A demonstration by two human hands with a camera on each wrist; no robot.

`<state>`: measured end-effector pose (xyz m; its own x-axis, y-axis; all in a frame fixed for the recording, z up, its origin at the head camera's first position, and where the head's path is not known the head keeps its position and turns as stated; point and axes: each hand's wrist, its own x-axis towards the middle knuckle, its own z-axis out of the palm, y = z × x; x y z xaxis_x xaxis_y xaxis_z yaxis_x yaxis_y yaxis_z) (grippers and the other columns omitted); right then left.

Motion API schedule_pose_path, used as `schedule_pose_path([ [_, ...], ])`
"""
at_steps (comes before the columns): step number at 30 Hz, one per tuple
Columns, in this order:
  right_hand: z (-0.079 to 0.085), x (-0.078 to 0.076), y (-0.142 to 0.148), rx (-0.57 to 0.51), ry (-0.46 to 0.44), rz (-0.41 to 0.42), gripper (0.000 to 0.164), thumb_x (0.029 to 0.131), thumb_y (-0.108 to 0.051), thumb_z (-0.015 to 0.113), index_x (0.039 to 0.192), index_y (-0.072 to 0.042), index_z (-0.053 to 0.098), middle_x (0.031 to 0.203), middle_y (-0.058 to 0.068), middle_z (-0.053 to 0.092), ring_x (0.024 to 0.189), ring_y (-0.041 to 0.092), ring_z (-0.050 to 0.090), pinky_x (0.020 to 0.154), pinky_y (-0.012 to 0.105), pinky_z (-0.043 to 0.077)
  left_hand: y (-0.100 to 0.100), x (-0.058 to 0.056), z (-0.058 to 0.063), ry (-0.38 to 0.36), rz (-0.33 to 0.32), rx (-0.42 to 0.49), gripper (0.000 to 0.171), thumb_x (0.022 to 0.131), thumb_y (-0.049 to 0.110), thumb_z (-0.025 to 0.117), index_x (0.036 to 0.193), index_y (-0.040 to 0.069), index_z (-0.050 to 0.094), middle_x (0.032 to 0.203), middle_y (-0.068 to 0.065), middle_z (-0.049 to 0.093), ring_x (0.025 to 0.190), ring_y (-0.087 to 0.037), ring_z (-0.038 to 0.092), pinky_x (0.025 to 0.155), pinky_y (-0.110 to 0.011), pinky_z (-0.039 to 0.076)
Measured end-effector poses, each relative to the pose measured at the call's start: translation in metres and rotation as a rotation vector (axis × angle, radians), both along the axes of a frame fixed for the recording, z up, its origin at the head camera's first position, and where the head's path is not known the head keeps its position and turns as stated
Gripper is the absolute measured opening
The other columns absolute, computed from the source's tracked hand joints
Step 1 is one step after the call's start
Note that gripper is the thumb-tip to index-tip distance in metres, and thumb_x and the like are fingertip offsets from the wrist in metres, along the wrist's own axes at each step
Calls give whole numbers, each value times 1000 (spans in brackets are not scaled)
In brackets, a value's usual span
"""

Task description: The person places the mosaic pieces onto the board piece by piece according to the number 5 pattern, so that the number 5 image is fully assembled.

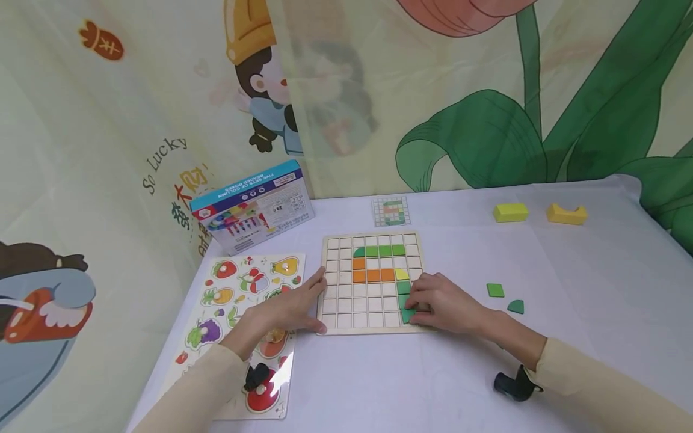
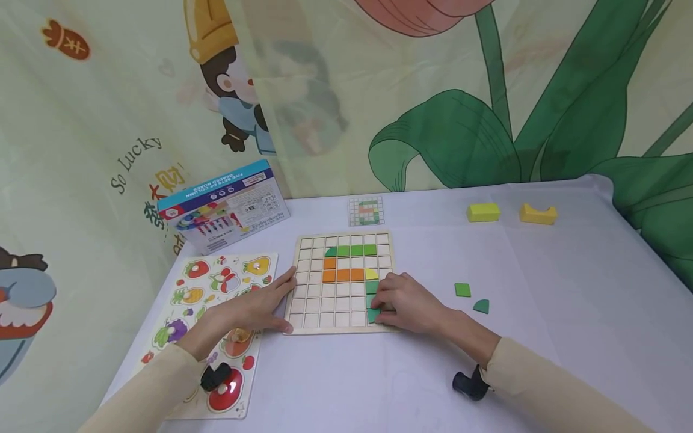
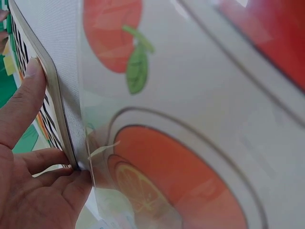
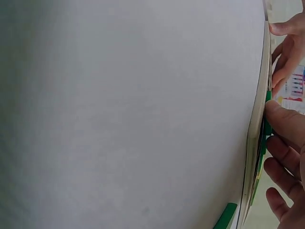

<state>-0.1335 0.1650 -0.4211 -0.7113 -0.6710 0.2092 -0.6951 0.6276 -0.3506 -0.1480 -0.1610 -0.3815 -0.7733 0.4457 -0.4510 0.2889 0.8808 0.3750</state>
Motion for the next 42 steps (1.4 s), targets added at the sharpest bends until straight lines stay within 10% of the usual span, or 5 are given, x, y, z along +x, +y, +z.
schedule_pose_path([
  [33, 1, 10, -2, 20, 84, -31, 18, 72, -27, 85, 87, -20, 78, 81, -14, 66, 83, 4, 54, 78, 27, 44, 0, 0, -1, -4, 3, 6, 95, 82, 37, 77, 155, 11, 22, 166, 0, -1, 148, -26, 26, 112, -40, 40],
  [42, 21, 4, 44, 28, -23, -205, 16, 78, -20, 81, 94, -20, 78, 89, -14, 67, 89, 6, 56, 80, 30, 51, 1, 0, 0, -2, 8, 4, 95, 81, 37, 77, 155, 12, 23, 166, 0, 0, 144, -28, 34, 107, -39, 46],
])
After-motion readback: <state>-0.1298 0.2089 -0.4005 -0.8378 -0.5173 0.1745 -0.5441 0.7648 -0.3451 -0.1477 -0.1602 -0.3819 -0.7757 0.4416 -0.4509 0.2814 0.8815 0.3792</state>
